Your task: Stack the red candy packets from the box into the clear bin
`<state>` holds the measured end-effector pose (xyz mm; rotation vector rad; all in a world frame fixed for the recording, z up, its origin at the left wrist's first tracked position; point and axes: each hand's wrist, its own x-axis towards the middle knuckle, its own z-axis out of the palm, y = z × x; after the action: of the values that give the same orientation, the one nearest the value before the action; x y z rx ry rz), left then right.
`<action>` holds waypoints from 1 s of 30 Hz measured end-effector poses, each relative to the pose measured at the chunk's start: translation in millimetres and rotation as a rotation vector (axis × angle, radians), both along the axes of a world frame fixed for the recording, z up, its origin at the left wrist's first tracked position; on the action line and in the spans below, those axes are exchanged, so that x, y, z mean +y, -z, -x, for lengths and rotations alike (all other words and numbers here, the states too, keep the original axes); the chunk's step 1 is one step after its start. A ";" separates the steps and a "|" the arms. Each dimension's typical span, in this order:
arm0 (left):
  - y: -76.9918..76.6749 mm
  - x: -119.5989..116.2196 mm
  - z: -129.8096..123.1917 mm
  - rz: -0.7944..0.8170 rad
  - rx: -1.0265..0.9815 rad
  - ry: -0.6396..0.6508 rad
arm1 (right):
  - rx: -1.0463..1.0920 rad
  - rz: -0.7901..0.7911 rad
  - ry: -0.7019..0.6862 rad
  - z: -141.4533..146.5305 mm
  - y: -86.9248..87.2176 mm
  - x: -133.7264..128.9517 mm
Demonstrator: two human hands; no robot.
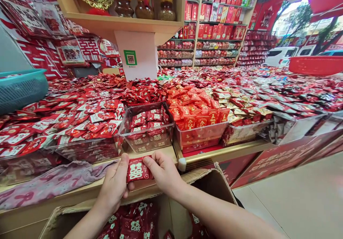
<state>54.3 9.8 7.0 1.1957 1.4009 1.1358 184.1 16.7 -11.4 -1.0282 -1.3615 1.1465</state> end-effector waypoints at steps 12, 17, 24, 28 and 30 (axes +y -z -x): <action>-1.3 -0.4 -0.9 0.013 -0.046 -0.037 | 0.151 0.125 -0.094 0.6 -3.0 -0.7; -2.2 1.2 0.3 0.050 -0.086 -0.067 | 0.134 0.190 -0.063 0.5 -8.6 -3.8; -0.8 3.6 5.5 -0.069 -0.262 -0.004 | -0.166 -0.143 0.137 -6.2 -77.9 64.7; 1.5 0.2 5.3 -0.072 -0.185 0.052 | -0.615 -0.135 0.322 7.9 -101.9 146.1; 2.3 -0.3 5.4 -0.069 -0.173 0.060 | -0.753 -0.095 0.364 19.0 -101.8 179.0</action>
<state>48.9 9.5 4.6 1.1513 1.1966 1.2236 165.1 195.8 90.5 -1.6479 -1.6761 0.4157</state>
